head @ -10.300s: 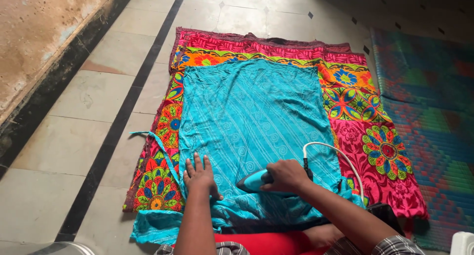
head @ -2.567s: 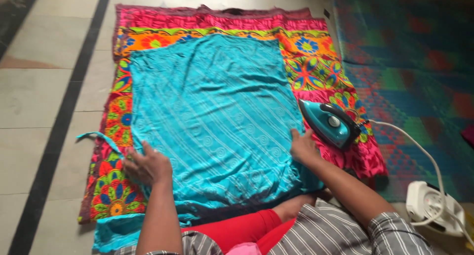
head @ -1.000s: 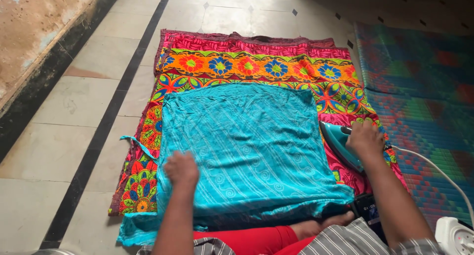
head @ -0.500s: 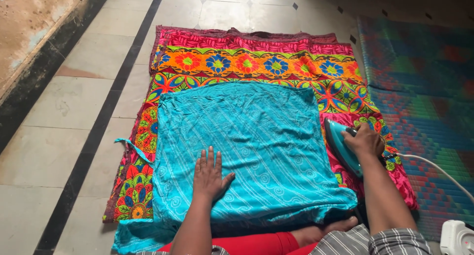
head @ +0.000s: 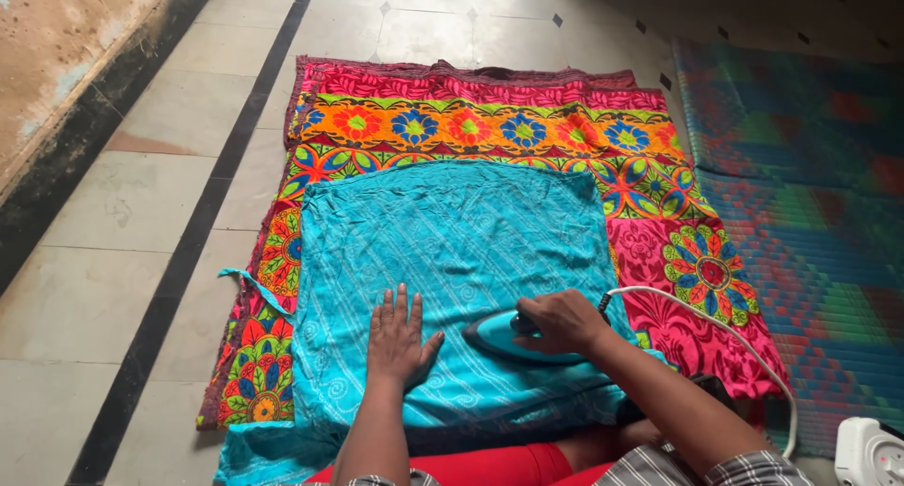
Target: Ironing a blue dress on a colorful fabric spread on the floor.
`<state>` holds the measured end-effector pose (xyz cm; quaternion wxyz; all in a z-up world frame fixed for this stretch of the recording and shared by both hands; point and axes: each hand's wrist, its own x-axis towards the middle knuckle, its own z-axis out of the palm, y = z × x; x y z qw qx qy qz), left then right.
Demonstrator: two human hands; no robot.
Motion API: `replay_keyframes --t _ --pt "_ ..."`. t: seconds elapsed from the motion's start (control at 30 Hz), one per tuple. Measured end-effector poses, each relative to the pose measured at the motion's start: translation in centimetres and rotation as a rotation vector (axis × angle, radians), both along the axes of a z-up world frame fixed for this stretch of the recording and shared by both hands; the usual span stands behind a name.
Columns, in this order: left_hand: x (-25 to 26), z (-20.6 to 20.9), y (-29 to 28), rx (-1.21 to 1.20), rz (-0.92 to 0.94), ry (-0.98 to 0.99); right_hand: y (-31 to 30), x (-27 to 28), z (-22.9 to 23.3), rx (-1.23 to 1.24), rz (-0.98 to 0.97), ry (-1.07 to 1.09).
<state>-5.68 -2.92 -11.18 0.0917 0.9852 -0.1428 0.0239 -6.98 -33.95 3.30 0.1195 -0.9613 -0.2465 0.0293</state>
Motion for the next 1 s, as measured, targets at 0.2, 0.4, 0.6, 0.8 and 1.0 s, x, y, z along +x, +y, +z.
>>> replay_keyframes --t 0.2,0.4,0.6,0.8,1.0 --pt "-0.3 1.2 -0.1 -0.005 0.005 -0.006 -3.5 4.4 -1.8 -0.164 -0.160 -0.161" --pt "-0.2 0.7 -0.2 -0.051 0.002 -0.100 -10.1 12.4 -4.6 -0.193 -0.572 -0.303" --pt "0.0 1.4 -0.1 -0.095 -0.007 -0.156 -14.3 19.0 -5.4 -0.361 -0.758 -0.270" --pt "0.1 2.2 -0.2 -0.077 -0.017 -0.092 -13.8 19.2 -4.2 -0.230 -0.762 -0.021" --pt "0.0 2.7 -0.2 -0.028 -0.005 0.007 -5.6 8.5 -0.6 -0.171 -0.342 0.175"
